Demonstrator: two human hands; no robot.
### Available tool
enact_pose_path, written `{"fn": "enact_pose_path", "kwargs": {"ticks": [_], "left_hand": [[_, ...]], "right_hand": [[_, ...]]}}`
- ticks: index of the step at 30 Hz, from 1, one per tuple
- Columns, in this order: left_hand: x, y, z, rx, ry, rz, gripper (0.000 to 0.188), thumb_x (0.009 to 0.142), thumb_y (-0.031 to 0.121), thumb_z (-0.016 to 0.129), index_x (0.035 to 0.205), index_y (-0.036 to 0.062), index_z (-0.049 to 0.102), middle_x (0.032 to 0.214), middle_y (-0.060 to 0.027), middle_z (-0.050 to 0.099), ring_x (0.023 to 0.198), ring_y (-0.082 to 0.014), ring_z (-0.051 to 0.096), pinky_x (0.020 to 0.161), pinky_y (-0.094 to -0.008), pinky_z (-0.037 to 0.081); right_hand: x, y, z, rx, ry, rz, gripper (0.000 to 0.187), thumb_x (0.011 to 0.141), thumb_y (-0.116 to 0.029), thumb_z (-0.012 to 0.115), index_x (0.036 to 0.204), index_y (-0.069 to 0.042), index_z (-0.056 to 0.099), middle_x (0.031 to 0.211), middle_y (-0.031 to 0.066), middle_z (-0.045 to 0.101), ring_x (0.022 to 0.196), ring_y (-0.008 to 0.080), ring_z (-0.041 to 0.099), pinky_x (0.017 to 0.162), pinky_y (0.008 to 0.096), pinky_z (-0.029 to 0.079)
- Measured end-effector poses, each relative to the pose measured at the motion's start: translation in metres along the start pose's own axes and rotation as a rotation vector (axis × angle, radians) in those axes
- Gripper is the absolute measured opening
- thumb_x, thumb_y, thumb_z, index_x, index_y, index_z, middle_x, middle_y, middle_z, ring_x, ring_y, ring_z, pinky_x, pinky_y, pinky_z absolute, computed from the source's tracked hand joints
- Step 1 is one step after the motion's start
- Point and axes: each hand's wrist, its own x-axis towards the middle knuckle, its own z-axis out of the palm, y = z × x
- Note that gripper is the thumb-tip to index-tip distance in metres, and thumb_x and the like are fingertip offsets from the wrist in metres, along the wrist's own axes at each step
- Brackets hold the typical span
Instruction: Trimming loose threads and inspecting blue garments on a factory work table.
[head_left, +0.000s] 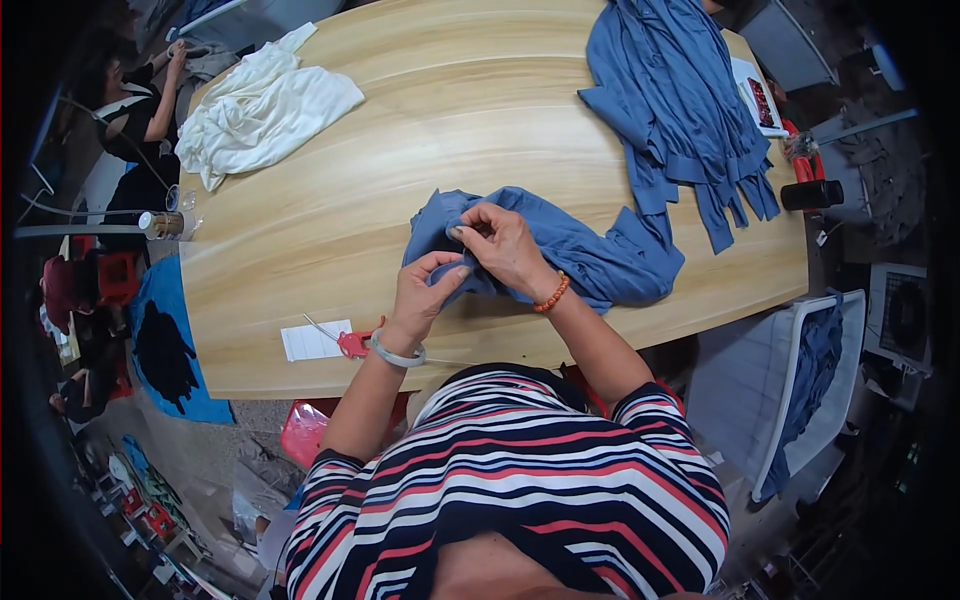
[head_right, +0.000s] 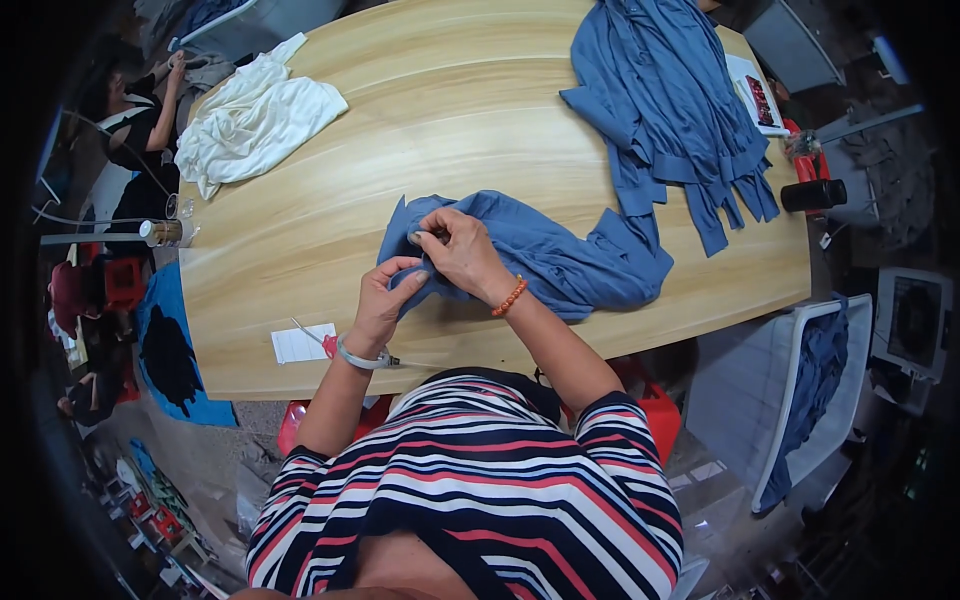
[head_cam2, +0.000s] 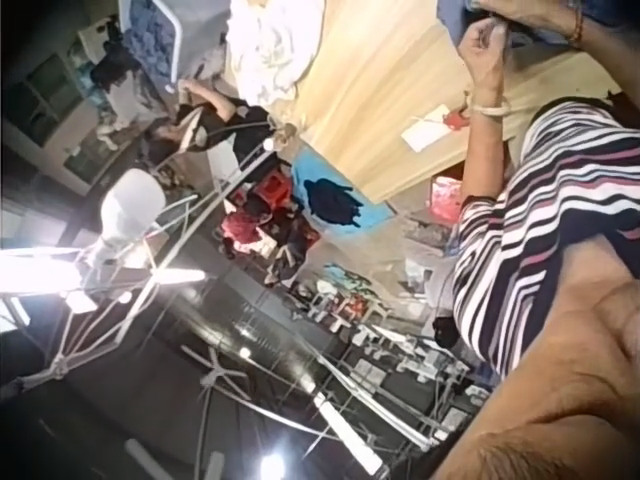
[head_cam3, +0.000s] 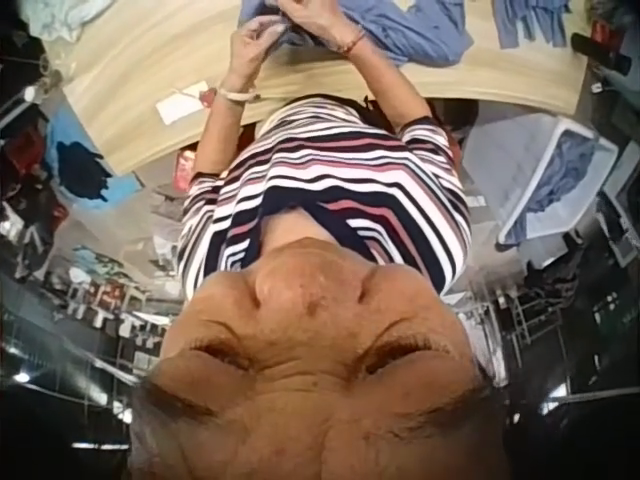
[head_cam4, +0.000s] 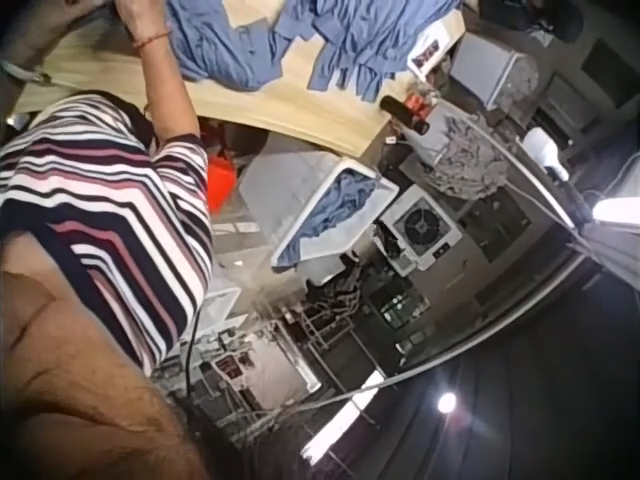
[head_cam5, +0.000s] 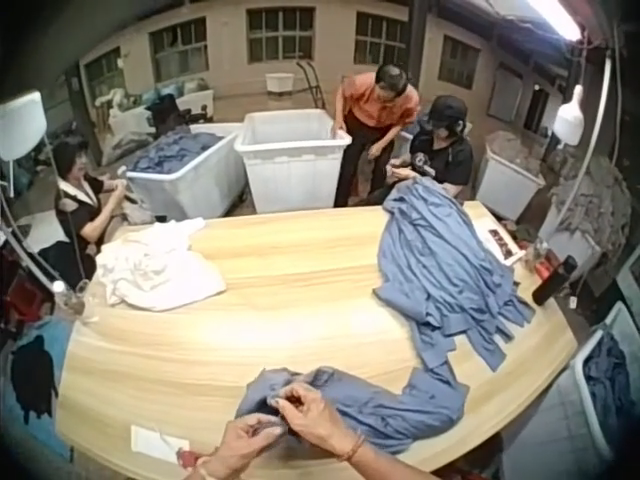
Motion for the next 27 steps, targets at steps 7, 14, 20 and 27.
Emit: {"fn": "enact_pose_path", "kwargs": {"ticks": [7, 14, 20, 27], "left_hand": [[-0.001, -0.010, 0.003, 0.041, -0.014, -0.113, 0.016, 0.084, 0.006, 0.065, 0.099, 0.0010, 0.063, 0.089, -0.0005, 0.063, 0.078, -0.0045, 0.058, 0.072, -0.0173, 0.047], [0.000, 0.009, 0.001, -0.284, 0.012, -0.079, 0.011, 0.090, 0.008, 0.056, 0.099, 0.0024, 0.060, 0.090, -0.0018, 0.063, 0.079, -0.0056, 0.059, 0.074, -0.0183, 0.048], [0.005, 0.008, 0.003, -0.297, 0.100, -0.015, 0.010, 0.090, 0.008, 0.057, 0.097, 0.0024, 0.060, 0.089, -0.0004, 0.063, 0.078, -0.0044, 0.057, 0.072, -0.0179, 0.047], [0.011, 0.000, 0.005, -0.278, 0.181, 0.006, 0.010, 0.090, 0.009, 0.055, 0.096, 0.0020, 0.059, 0.087, -0.0004, 0.061, 0.078, -0.0059, 0.056, 0.073, -0.0194, 0.046]], "right_hand": [[-0.002, -0.003, -0.001, 0.144, 0.014, 0.133, 0.017, 0.081, -0.013, 0.065, 0.084, 0.003, 0.060, 0.073, 0.0052, 0.062, 0.060, 0.0087, 0.060, 0.056, 0.0228, 0.050], [0.000, 0.000, -0.006, 0.128, -0.051, -0.013, 0.014, 0.083, -0.011, 0.064, 0.084, 0.003, 0.060, 0.072, 0.0040, 0.061, 0.061, 0.0059, 0.055, 0.055, 0.0214, 0.047], [-0.004, -0.001, -0.006, 0.123, -0.128, -0.082, 0.010, 0.086, -0.008, 0.061, 0.085, 0.002, 0.060, 0.074, 0.0003, 0.056, 0.067, 0.0036, 0.050, 0.059, 0.0197, 0.042], [-0.008, -0.011, -0.007, -0.009, -0.085, -0.194, 0.005, 0.085, -0.004, 0.059, 0.087, 0.001, 0.059, 0.074, 0.0004, 0.054, 0.066, 0.0033, 0.049, 0.058, 0.0201, 0.041]]}}
